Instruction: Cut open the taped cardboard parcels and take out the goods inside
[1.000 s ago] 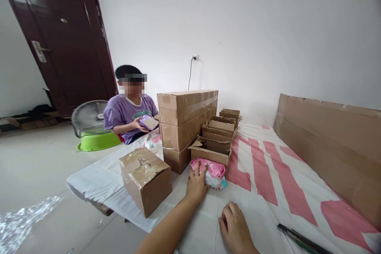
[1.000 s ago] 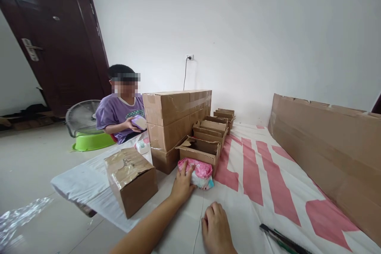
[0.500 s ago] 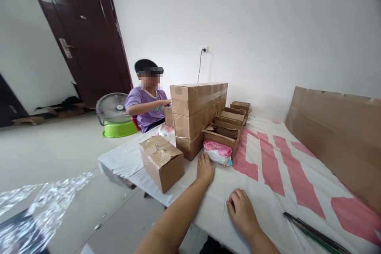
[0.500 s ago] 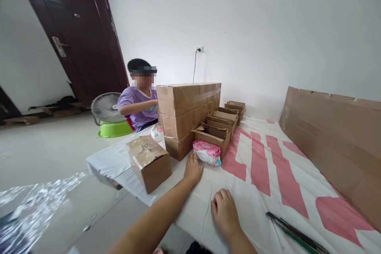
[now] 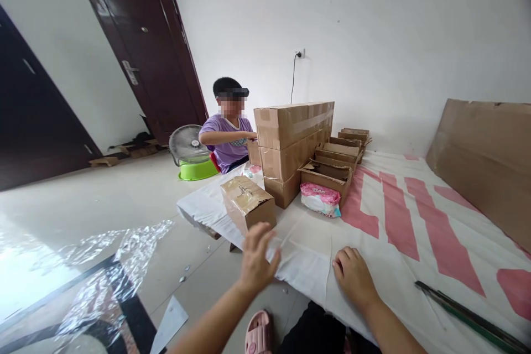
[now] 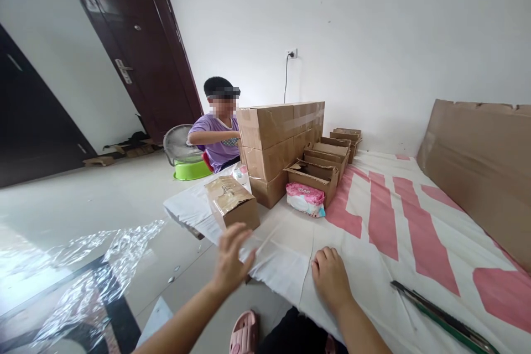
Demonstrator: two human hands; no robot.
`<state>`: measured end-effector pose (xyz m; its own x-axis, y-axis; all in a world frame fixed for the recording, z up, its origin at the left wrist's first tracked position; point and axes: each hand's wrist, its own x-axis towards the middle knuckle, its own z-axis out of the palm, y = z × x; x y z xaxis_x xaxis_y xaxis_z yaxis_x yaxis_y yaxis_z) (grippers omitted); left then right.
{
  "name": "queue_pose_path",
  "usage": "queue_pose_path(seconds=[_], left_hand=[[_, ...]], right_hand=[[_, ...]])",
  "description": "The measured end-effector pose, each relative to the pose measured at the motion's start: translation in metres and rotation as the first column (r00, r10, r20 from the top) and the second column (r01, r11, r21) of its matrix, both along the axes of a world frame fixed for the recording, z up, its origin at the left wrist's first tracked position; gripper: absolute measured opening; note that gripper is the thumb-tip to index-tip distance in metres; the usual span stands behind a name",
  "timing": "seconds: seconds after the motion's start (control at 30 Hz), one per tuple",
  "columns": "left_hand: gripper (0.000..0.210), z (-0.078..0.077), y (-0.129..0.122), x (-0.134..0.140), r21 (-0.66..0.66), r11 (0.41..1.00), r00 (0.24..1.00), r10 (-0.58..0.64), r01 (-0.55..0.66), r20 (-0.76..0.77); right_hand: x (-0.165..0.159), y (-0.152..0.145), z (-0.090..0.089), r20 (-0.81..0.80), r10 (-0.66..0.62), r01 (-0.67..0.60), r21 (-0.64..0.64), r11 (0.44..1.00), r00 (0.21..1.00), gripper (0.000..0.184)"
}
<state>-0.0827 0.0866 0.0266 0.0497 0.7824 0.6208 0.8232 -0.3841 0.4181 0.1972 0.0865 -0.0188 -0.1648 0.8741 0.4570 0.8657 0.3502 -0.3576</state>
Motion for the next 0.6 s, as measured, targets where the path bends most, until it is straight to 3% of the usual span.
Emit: queue_pose_path(seconds=[0.07, 0.13, 0.23, 0.33, 0.4, 0.53, 0.6], left_hand=[[0.044, 0.020, 0.019, -0.032, 0.092, 0.967, 0.967, 0.226, -0.237, 0.118], [0.063, 0.033, 0.038, -0.058, -0.026, 0.949, 0.930, 0.314, -0.315, 0.190], [0.079, 0.031, 0.052, -0.074, -0.248, 0.961, 0.918, 0.205, -0.123, 0.339], [0.082, 0.018, 0.041, -0.058, -0.264, 0.964, 0.904, 0.135, -0.026, 0.406], [0.078, 0.012, 0.023, -0.032, -0.251, 0.968, 0.917, 0.082, 0.020, 0.391], [0.076, 0.011, -0.024, 0.038, -0.305, 0.934, 0.941, -0.082, 0.188, 0.328], [0.081, 0.012, -0.047, 0.071, -0.356, 0.884, 0.929, -0.193, 0.304, 0.315]], right_hand=[[0.000, 0.000, 0.000, -0.014, 0.000, 0.000, -0.004, 1.000, 1.000, 0.016], [0.000, 0.000, 0.001, -0.032, -0.001, 0.001, -0.010, 1.000, 0.999, 0.015], [0.002, -0.001, 0.004, -0.065, -0.010, 0.009, -0.020, 1.000, 0.998, 0.014], [-0.003, -0.006, 0.006, -0.107, -0.023, 0.020, -0.027, 0.999, 0.994, 0.002], [-0.013, -0.013, 0.006, -0.157, -0.021, 0.019, -0.013, 1.000, 0.987, 0.026], [-0.034, -0.034, -0.001, -0.408, 0.027, -0.006, 0.053, 0.999, 0.913, 0.101], [-0.028, -0.046, -0.005, -0.530, -0.023, 0.053, 0.042, 0.998, 0.847, 0.119]])
